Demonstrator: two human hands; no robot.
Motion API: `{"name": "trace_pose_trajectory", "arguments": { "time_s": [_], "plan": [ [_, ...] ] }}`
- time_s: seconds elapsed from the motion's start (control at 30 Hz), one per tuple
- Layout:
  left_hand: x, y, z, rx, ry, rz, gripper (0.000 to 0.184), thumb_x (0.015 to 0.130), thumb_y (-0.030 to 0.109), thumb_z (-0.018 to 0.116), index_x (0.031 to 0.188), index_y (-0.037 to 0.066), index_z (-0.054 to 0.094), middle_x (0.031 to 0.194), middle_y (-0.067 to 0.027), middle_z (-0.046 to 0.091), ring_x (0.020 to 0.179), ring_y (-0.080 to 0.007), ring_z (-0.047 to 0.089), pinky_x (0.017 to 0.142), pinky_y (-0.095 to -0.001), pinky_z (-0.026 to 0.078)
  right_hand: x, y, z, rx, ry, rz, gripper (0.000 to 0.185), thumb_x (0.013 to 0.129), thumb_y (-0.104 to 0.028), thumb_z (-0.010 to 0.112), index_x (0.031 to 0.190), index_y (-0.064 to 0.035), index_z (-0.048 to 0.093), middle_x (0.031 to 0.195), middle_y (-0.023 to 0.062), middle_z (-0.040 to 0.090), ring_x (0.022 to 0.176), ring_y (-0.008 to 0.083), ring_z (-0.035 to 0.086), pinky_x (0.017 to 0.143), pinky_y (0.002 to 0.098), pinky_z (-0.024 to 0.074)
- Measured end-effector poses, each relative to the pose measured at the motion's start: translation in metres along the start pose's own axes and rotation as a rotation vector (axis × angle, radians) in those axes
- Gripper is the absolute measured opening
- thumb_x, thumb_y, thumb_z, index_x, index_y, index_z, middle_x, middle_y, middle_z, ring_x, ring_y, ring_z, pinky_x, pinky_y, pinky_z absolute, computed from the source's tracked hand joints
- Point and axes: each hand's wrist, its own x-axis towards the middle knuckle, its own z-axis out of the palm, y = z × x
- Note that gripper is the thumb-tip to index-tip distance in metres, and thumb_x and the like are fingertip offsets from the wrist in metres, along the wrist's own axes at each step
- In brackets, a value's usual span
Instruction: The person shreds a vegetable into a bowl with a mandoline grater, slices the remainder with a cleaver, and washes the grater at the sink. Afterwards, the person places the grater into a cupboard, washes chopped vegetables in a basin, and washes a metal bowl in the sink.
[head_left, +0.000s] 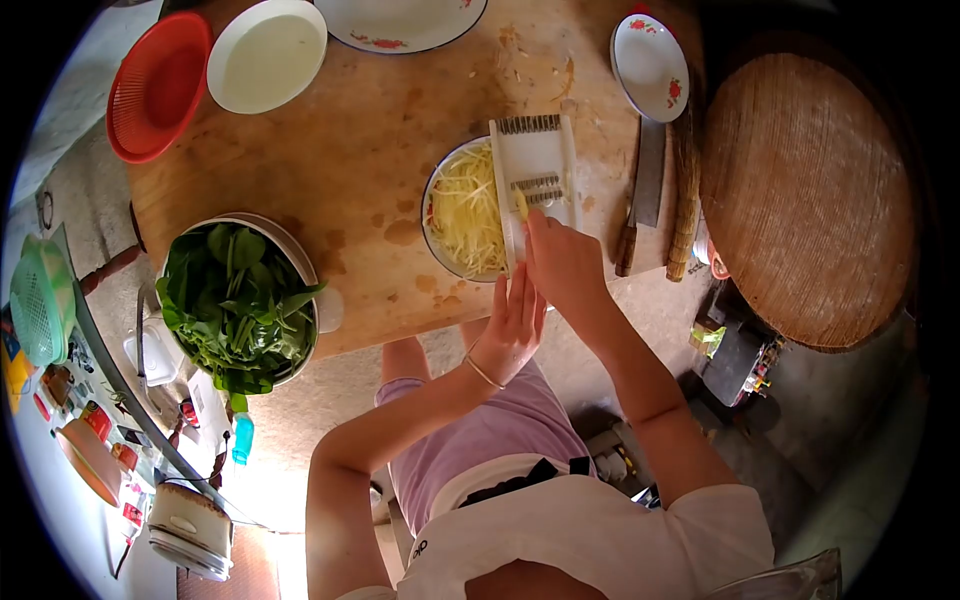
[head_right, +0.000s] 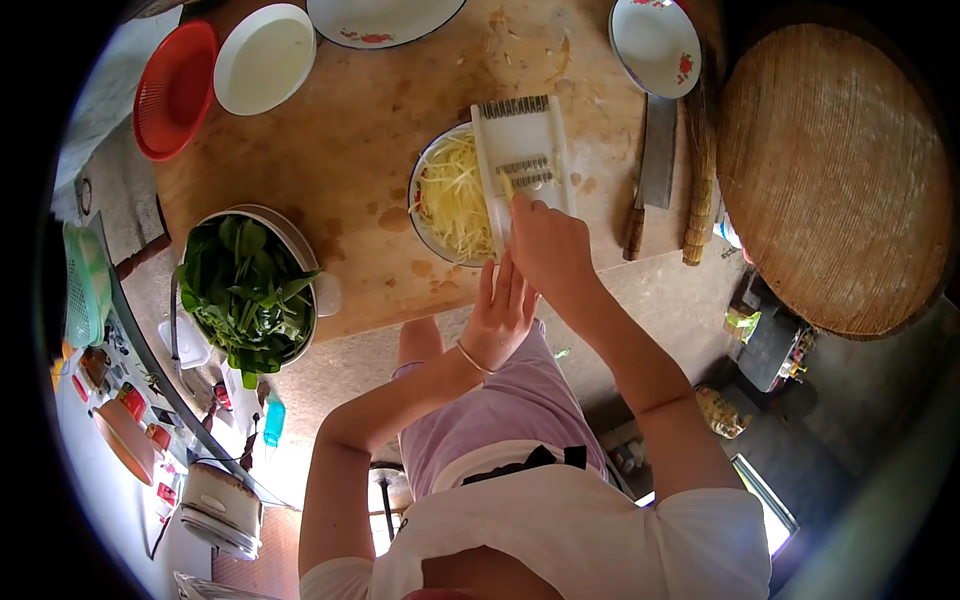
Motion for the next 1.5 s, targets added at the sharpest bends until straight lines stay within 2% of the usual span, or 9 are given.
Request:
{"name": "trace_pose_trajectory", "arguments": {
  "time_s": [0.13,0.23,0.63,0.7,0.97,1.03,1.23,1.3,1.5],
  "plan": [
    [0.0,0.0,0.001,0.012,-0.007,-0.002,0.034,0.09,0.024,0.058,0.112,-0.002,0.062,0.124,-0.0208,0.056,0.121,-0.0326,0.052,0.101,-0.0488,0.04,0.006,0.0,-0.006,0.037,0.013,0.007,0.01,0.082,-0.011,0.057,0.085,-0.0046,0.051,0.066,0.0105,0.061,0.057,0.0268,0.065,0.048,0.0352,0.0514],
    [0.0,-0.001,0.0,0.008,-0.006,0.013,0.032,0.089,0.024,0.057,0.109,0.0,0.063,0.123,-0.0204,0.056,0.12,-0.0326,0.053,0.101,-0.0489,0.04,0.009,-0.002,-0.006,0.059,-0.099,0.057,0.014,0.093,-0.018,0.05,0.089,-0.0045,0.049,0.071,0.0126,0.062,0.062,0.0306,0.064,0.052,0.0403,0.0501],
    [-0.002,0.0,0.002,0.027,-0.02,0.027,0.031,0.09,0.024,0.056,0.109,0.001,0.064,0.124,-0.0201,0.056,0.12,-0.0325,0.053,0.102,-0.0489,0.039,0.019,-0.005,-0.001,0.087,0.033,0.082,0.009,0.09,-0.014,0.051,0.088,-0.0054,0.051,0.07,0.0122,0.062,0.061,0.0321,0.063,0.052,0.0421,0.0492],
    [-0.002,0.001,0.003,0.029,-0.022,0.023,0.031,0.09,0.024,0.056,0.11,0.001,0.063,0.125,-0.0201,0.056,0.121,-0.0326,0.052,0.102,-0.0489,0.039,0.02,-0.005,0.0,0.041,0.092,0.037,0.005,0.082,-0.01,0.055,0.083,-0.0056,0.053,0.065,0.0104,0.061,0.057,0.0278,0.064,0.047,0.0372,0.0513],
    [-0.004,0.002,0.006,0.025,-0.04,0.024,0.031,0.092,0.022,0.054,0.114,0.001,0.061,0.128,-0.0219,0.054,0.124,-0.0339,0.051,0.103,-0.0494,0.038,0.033,-0.005,0.001,0.023,0.182,0.006,0.006,0.08,-0.009,0.058,0.083,-0.0068,0.053,0.065,0.0096,0.061,0.059,0.0268,0.065,0.049,0.0371,0.0513],
    [-0.003,0.001,0.009,0.033,0.051,0.031,0.025,0.087,0.018,0.051,0.1,0.002,0.063,0.125,-0.0289,0.055,0.123,-0.0396,0.049,0.104,-0.0492,0.039,0.037,-0.005,-0.001,0.01,0.151,0.022,0.007,0.079,-0.009,0.058,0.083,-0.007,0.053,0.065,0.0096,0.061,0.06,0.0266,0.065,0.049,0.0371,0.0513],
    [-0.002,0.002,0.004,0.008,-0.007,0.014,0.022,0.09,0.02,0.053,0.101,0.002,0.061,0.129,-0.0272,0.052,0.125,-0.0356,0.049,0.105,-0.0499,0.037,0.046,-0.002,-0.001,-0.019,0.178,-0.015,0.008,0.079,-0.009,0.058,0.083,-0.007,0.052,0.064,0.01,0.06,0.058,0.0265,0.064,0.047,0.0376,0.0502],
    [-0.002,0.001,0.003,0.005,-0.009,0.013,0.022,0.09,0.019,0.054,0.101,0.002,0.061,0.129,-0.0277,0.052,0.125,-0.0357,0.049,0.105,-0.05,0.037,0.058,-0.003,-0.003,-0.056,0.169,0.031,0.005,0.086,-0.012,0.055,0.086,-0.0081,0.053,0.064,0.0087,0.06,0.058,0.0283,0.062,0.048,0.0388,0.0486],
    [-0.002,0.0,0.003,0.003,0.0,0.026,0.02,0.088,0.018,0.054,0.099,0.002,0.062,0.128,-0.0271,0.053,0.125,-0.0356,0.049,0.105,-0.0501,0.037,0.093,0.005,-0.012,-0.05,0.125,0.086,0.012,0.092,-0.018,0.049,0.088,-0.0083,0.054,0.063,0.0119,0.061,0.061,0.0306,0.064,0.055,0.0435,0.0496]
  ]
}}
